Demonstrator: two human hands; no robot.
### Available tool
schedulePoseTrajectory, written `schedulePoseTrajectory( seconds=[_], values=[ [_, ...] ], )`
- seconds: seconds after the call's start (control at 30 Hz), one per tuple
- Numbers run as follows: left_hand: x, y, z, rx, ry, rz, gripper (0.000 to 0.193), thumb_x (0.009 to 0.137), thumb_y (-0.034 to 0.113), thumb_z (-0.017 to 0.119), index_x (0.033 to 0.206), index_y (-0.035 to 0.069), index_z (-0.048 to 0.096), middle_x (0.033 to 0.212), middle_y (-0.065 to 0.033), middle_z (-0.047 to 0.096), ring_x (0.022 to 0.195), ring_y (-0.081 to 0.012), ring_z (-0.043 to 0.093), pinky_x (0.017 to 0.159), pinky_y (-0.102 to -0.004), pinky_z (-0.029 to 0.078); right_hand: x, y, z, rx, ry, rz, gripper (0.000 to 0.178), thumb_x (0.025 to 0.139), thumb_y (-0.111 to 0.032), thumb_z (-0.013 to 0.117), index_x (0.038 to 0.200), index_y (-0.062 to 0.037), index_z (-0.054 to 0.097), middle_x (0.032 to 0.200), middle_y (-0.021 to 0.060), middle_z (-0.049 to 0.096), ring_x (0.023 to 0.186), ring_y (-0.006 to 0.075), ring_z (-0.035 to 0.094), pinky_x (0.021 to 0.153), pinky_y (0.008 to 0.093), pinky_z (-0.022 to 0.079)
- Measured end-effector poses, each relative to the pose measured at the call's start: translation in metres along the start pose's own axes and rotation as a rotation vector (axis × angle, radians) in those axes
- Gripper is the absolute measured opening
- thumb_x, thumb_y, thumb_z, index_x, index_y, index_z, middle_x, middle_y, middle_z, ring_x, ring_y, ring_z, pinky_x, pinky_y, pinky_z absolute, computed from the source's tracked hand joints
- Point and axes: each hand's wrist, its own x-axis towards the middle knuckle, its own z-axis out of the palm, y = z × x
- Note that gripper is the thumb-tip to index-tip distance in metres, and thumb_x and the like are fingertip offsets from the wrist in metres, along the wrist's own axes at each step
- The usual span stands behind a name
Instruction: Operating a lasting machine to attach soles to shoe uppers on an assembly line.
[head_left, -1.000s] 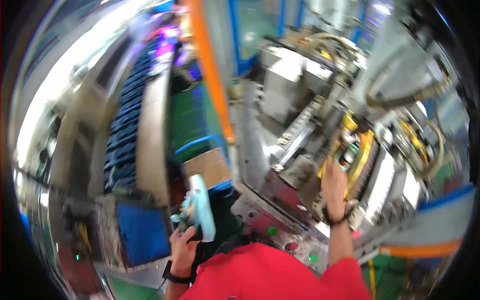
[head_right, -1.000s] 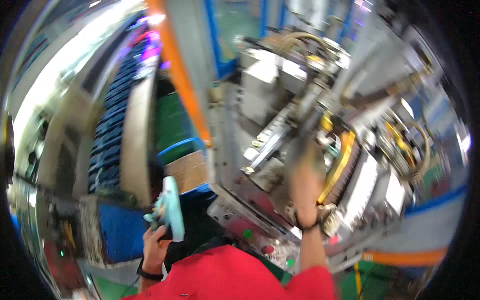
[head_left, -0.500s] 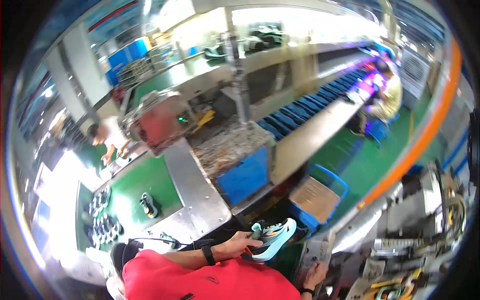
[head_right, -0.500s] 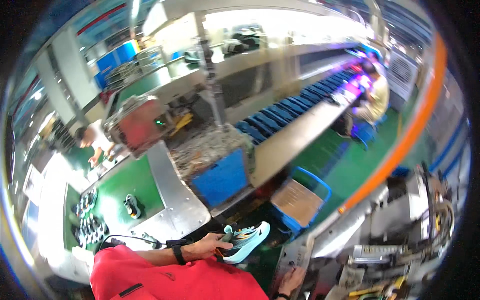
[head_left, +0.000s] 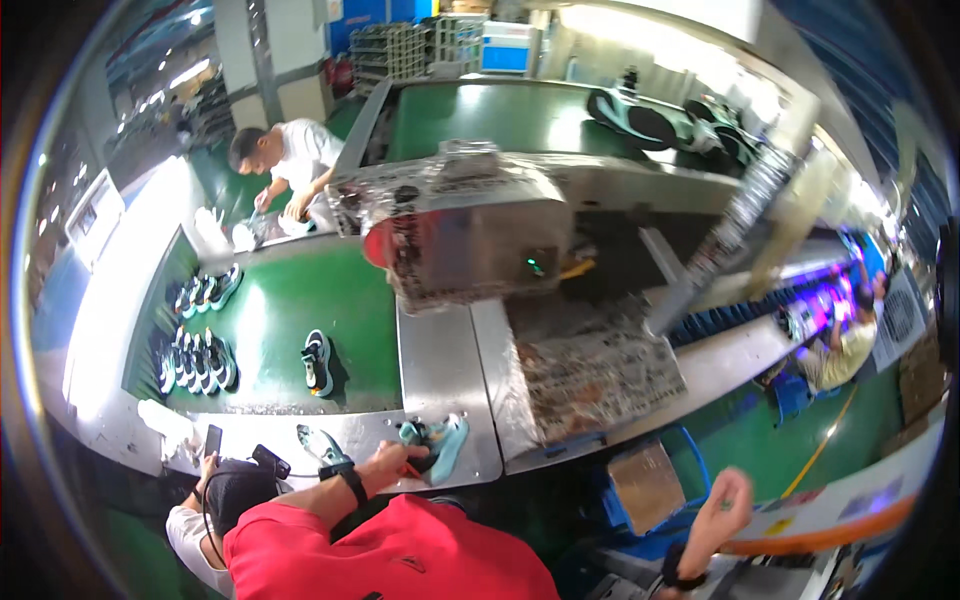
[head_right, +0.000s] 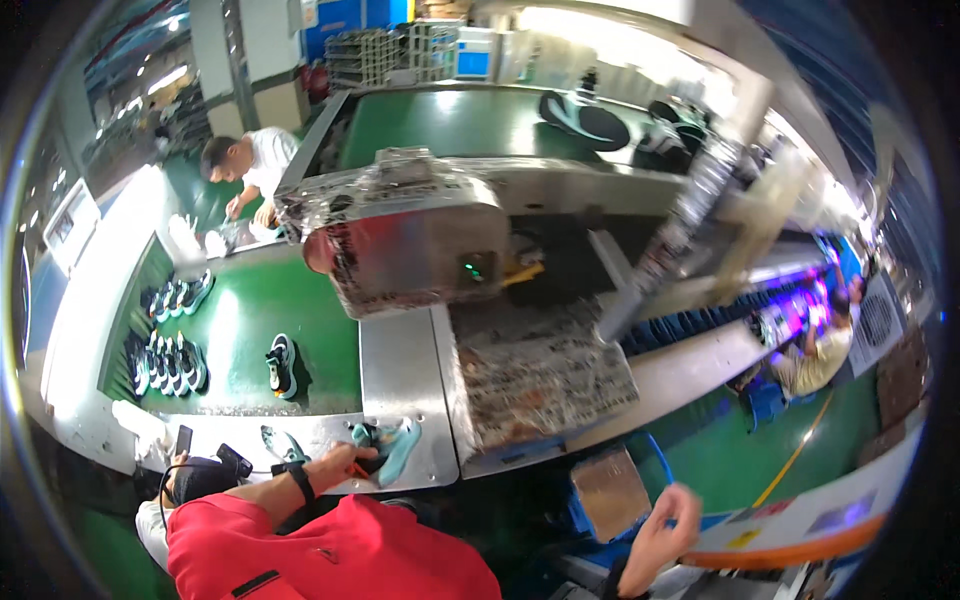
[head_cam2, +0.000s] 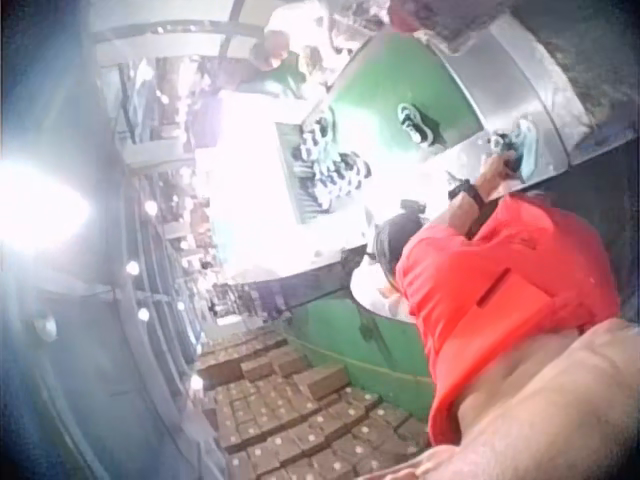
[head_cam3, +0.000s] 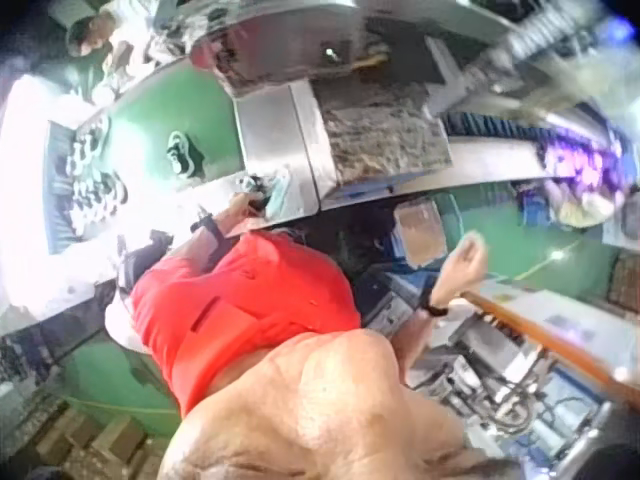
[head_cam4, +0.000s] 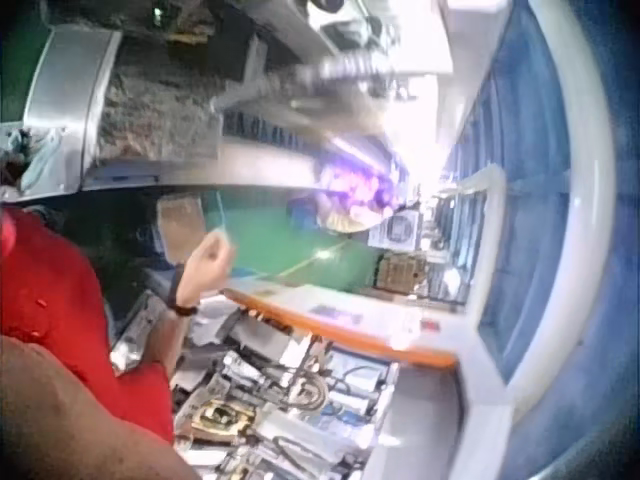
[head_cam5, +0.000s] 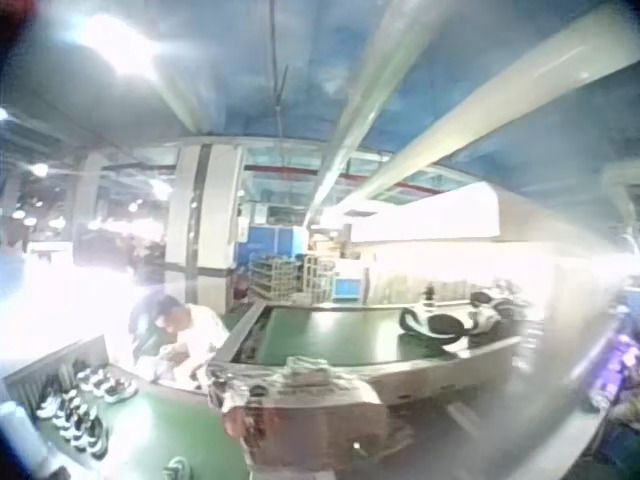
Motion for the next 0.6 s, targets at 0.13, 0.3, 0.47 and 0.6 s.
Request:
schedulePoseTrajectory(
  seconds=[0.13, 0.3, 0.47, 0.6],
  values=[
    [0.063, 0.100, -0.017, -0.132, 0.046, 0.202, 0.021, 0.077, 0.004, 0.074, 0.092, -0.006, 0.063, 0.083, -0.0140, 0.064, 0.066, -0.0296, 0.064, 0.055, -0.0467, 0.054, 0.172, -0.127, 0.092, 0.039, -0.042, -0.373, 0.012, 0.087, -0.002, 0.062, 0.099, 0.0002, 0.064, 0.095, 0.0115, 0.067, 0.083, 0.0218, 0.063, 0.074, 0.0324, 0.050],
    [0.160, 0.224, -0.060, -0.230, 0.243, 0.356, 0.027, 0.075, 0.015, 0.075, 0.088, -0.005, 0.063, 0.079, -0.0145, 0.063, 0.057, -0.0248, 0.060, 0.048, -0.0379, 0.048, 0.347, -0.200, 0.232, -0.138, -0.264, -0.628, 0.041, 0.086, -0.008, 0.062, 0.126, -0.0031, 0.056, 0.125, 0.0133, 0.061, 0.117, 0.0267, 0.057, 0.098, 0.0374, 0.043],
    [0.285, 0.339, -0.125, -0.087, 0.424, 0.561, 0.034, 0.069, 0.012, 0.072, 0.097, -0.004, 0.062, 0.085, -0.0175, 0.066, 0.078, -0.0295, 0.066, 0.064, -0.0420, 0.054, 0.469, -0.205, 0.343, -0.265, -0.419, -0.573, 0.058, 0.079, -0.013, 0.068, 0.133, -0.0029, 0.050, 0.131, 0.0200, 0.057, 0.119, 0.0311, 0.055, 0.103, 0.0364, 0.039],
    [0.322, 0.372, -0.141, 0.267, 0.605, 0.813, 0.042, 0.071, 0.013, 0.063, 0.110, -0.004, 0.061, 0.096, -0.0234, 0.067, 0.090, -0.0379, 0.065, 0.080, -0.0398, 0.052, 0.480, -0.252, 0.366, -0.382, -0.880, -0.434, 0.046, 0.074, -0.021, 0.067, 0.114, 0.0020, 0.062, 0.095, 0.0117, 0.067, 0.086, 0.0190, 0.061, 0.081, 0.0329, 0.047]
  ],
)
